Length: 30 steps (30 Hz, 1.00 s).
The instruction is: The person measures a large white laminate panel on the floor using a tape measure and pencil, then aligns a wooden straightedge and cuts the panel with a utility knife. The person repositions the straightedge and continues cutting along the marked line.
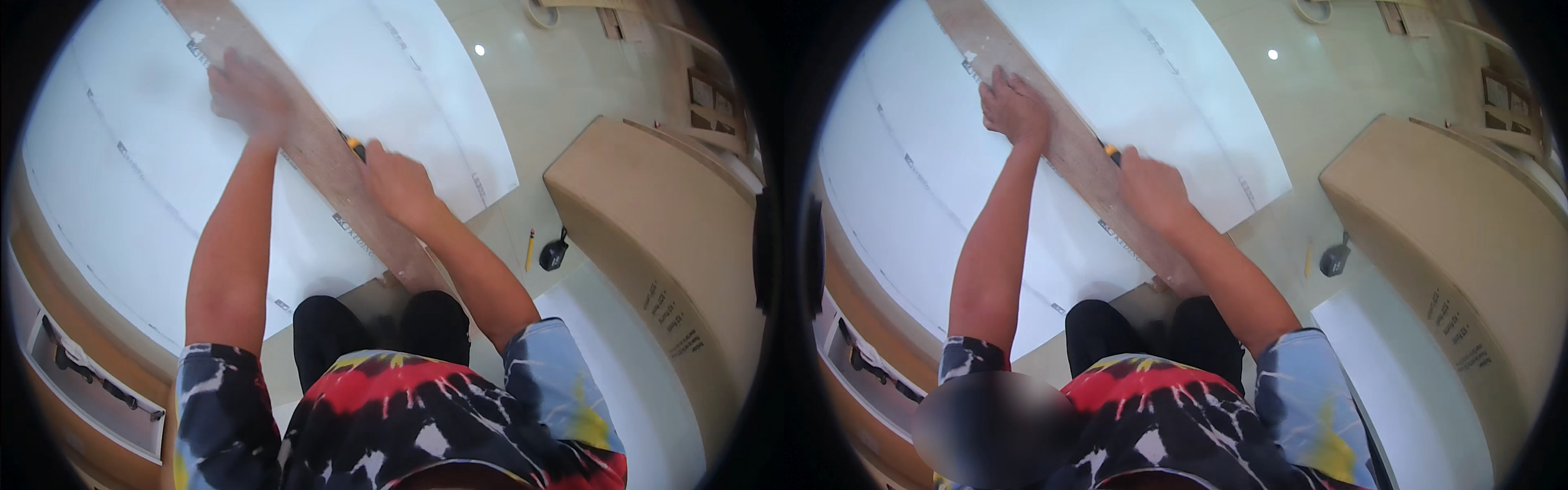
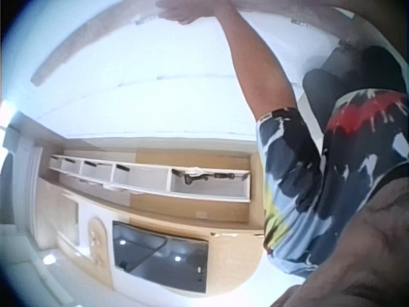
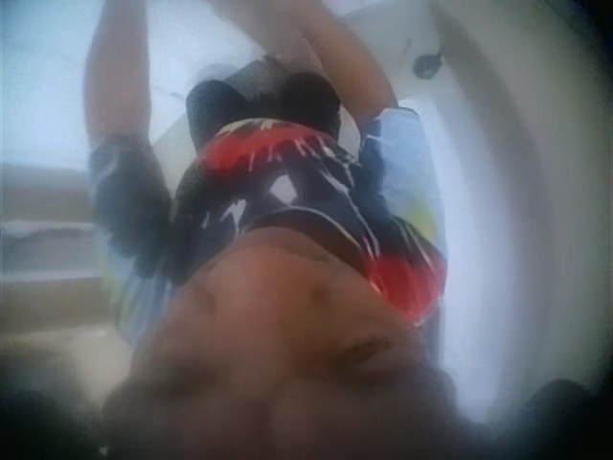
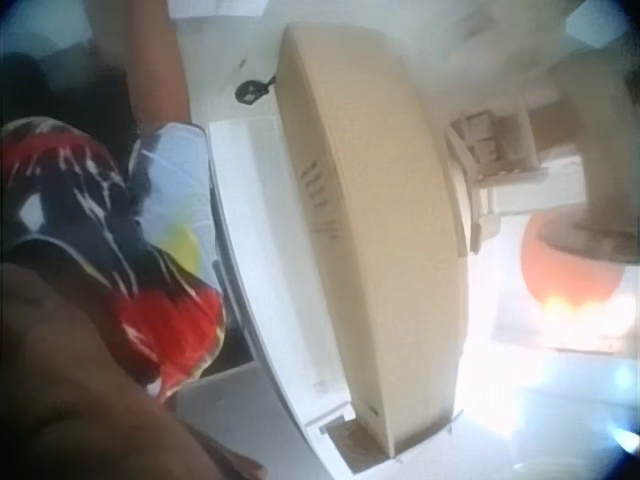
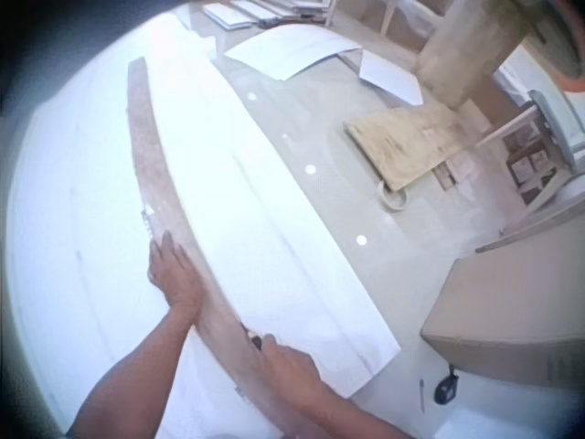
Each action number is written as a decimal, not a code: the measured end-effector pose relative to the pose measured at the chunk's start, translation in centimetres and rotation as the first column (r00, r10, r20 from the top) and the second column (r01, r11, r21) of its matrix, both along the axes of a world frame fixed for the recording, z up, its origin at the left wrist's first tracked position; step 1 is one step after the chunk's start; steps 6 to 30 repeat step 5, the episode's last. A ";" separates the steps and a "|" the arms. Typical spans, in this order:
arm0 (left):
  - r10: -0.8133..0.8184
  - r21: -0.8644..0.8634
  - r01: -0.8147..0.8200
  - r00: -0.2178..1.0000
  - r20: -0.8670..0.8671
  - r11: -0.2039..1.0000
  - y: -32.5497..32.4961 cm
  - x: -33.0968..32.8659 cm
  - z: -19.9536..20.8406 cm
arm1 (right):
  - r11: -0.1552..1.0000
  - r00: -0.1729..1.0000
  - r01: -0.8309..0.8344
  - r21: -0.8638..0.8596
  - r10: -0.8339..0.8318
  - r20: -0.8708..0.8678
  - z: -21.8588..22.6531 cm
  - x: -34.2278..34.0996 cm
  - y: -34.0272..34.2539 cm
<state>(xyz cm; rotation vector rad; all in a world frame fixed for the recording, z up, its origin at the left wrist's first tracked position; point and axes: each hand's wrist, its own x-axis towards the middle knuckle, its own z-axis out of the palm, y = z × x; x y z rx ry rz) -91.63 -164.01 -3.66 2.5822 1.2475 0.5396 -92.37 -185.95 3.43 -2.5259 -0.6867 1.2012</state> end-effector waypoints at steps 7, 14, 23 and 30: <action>0.039 -0.104 -0.031 0.996 0.079 0.994 0.7 0.0 -2.0 | 0.992 0.995 0.052 -0.116 -0.061 -0.073 0.6 -7.2 -11.5; 0.039 -0.104 -0.031 0.996 0.079 0.994 0.7 0.0 -2.0 | 0.992 0.995 0.052 -0.116 -0.061 -0.073 0.6 -7.2 -11.5; 0.039 -0.104 -0.031 0.996 0.079 0.994 0.7 0.0 -2.0 | 0.992 0.995 0.052 -0.116 -0.061 -0.073 0.6 -7.2 -11.5; 0.039 -0.104 -0.031 0.996 0.079 0.994 0.7 0.0 -2.0 | 0.992 0.995 0.052 -0.116 -0.061 -0.073 0.6 -7.2 -11.5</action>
